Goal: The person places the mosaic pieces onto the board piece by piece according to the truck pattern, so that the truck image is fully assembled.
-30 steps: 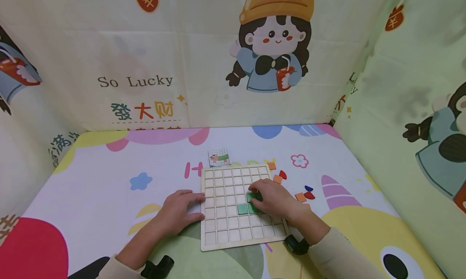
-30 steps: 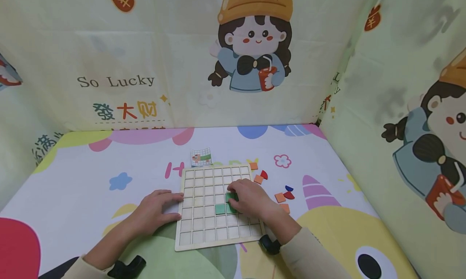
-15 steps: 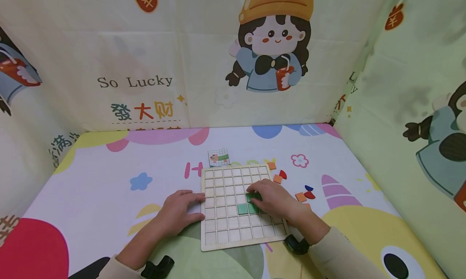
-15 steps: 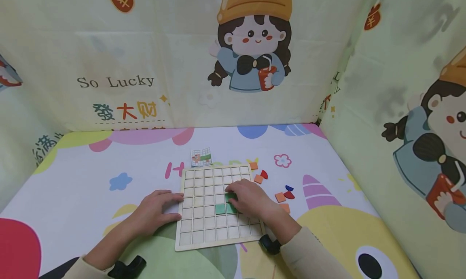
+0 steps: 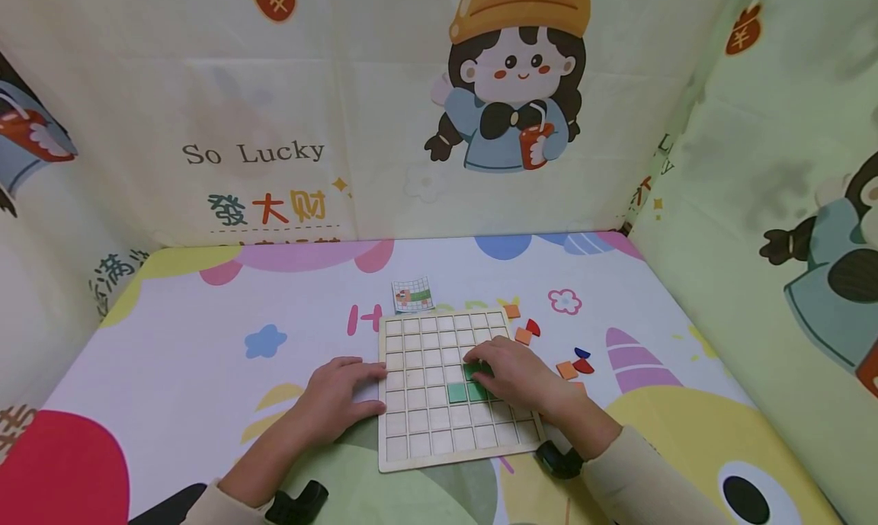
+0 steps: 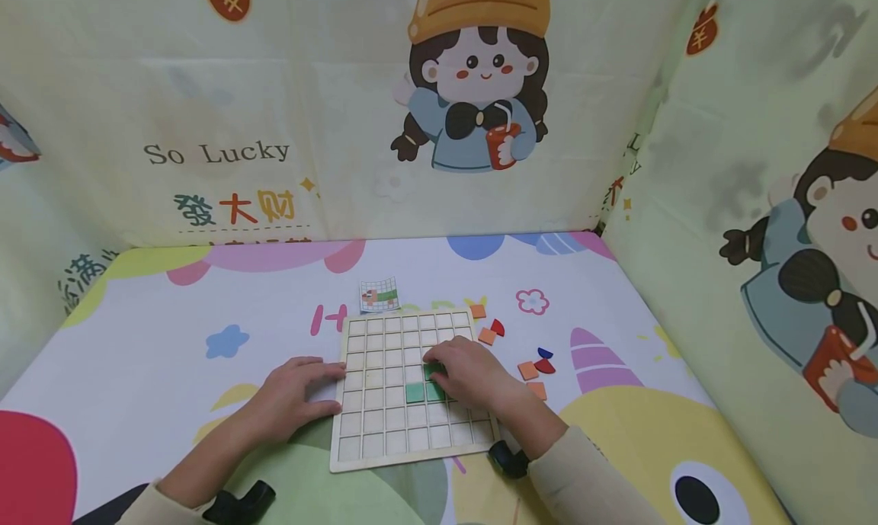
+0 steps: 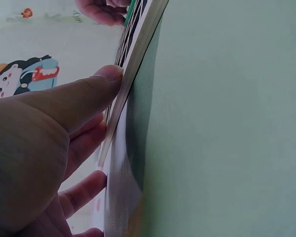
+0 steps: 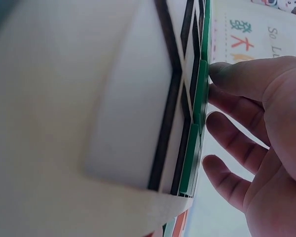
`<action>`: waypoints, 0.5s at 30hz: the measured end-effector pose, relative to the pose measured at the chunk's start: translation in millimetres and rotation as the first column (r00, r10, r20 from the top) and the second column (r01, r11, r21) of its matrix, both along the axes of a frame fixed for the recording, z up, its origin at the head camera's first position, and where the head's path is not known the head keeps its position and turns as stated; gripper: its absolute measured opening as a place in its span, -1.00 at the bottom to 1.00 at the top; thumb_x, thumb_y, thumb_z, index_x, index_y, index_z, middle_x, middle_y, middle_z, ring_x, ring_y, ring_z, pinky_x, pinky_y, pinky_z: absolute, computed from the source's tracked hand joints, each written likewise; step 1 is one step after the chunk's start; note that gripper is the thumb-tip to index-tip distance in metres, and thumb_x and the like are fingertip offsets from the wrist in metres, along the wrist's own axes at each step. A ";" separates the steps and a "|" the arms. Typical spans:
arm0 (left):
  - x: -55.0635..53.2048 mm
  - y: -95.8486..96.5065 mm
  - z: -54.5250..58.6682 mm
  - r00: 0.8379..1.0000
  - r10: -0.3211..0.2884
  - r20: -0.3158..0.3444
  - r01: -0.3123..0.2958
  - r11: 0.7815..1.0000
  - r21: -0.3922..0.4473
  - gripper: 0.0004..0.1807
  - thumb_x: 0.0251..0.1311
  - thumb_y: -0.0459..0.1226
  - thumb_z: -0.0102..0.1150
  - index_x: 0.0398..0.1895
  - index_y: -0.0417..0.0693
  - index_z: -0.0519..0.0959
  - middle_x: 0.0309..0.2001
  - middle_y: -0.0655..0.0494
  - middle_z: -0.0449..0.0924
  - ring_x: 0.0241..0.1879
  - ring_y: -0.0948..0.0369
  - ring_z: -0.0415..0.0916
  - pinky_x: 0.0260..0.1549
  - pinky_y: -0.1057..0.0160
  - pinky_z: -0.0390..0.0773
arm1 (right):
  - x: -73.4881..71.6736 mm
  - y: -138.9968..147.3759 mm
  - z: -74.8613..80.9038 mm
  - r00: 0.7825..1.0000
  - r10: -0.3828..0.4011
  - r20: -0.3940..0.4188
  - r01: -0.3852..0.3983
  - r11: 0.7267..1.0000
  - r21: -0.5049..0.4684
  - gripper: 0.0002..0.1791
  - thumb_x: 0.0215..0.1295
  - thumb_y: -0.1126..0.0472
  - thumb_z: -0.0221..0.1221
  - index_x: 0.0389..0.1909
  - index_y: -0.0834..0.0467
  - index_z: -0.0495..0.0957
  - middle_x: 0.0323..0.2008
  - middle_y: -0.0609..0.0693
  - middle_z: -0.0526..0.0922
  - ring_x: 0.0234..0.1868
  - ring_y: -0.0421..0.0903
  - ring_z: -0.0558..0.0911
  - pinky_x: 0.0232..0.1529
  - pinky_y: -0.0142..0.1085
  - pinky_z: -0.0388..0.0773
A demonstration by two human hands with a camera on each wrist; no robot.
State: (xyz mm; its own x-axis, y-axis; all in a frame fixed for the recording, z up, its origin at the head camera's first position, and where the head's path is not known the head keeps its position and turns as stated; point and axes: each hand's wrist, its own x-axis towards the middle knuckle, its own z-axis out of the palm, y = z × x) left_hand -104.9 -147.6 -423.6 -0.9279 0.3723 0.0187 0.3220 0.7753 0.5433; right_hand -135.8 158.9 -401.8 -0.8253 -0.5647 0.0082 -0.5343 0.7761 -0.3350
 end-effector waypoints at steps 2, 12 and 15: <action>-0.1 0.0 0.1 1.000 0.001 0.001 -0.001 1.000 -0.001 -0.50 0.08 -0.15 0.49 0.13 0.02 0.66 0.15 0.13 0.61 0.26 -0.12 0.35 0.19 -0.22 0.32 | 0.2 -0.2 -0.1 1.000 0.002 -0.005 -0.002 1.000 0.002 -0.71 0.29 0.21 0.34 0.02 0.12 0.66 -0.09 -0.05 0.67 -0.02 -0.07 0.58 0.03 -0.16 0.57; 0.6 -0.7 -0.4 1.000 -0.015 -0.027 0.016 1.000 0.012 -0.50 0.07 -0.16 0.49 0.13 0.00 0.66 0.15 0.11 0.62 0.25 -0.12 0.37 0.18 -0.21 0.33 | 0.5 1.2 0.6 1.000 0.002 0.006 -0.002 1.000 -0.002 -0.72 0.29 0.21 0.33 0.01 0.13 0.67 -0.09 -0.05 0.67 -0.03 -0.06 0.57 0.01 -0.16 0.57; 0.7 -0.6 -0.3 1.000 -0.013 -0.027 0.014 1.000 0.012 -0.50 0.08 -0.16 0.49 0.13 0.00 0.66 0.14 0.11 0.62 0.25 -0.12 0.37 0.18 -0.21 0.33 | 0.8 4.0 3.0 0.999 -0.024 0.042 0.025 1.000 -0.016 -0.69 0.29 0.19 0.33 0.04 0.13 0.66 -0.06 -0.03 0.66 -0.01 -0.05 0.57 0.03 -0.13 0.57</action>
State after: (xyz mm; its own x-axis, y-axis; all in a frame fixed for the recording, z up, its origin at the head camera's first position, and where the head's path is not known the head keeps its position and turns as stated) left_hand -104.1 -148.2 -423.9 -0.9219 0.3843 0.0483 0.3470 0.7642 0.5437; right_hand -135.0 162.9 -398.8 -0.8386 -0.5444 -0.0169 -0.5007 0.7828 -0.3696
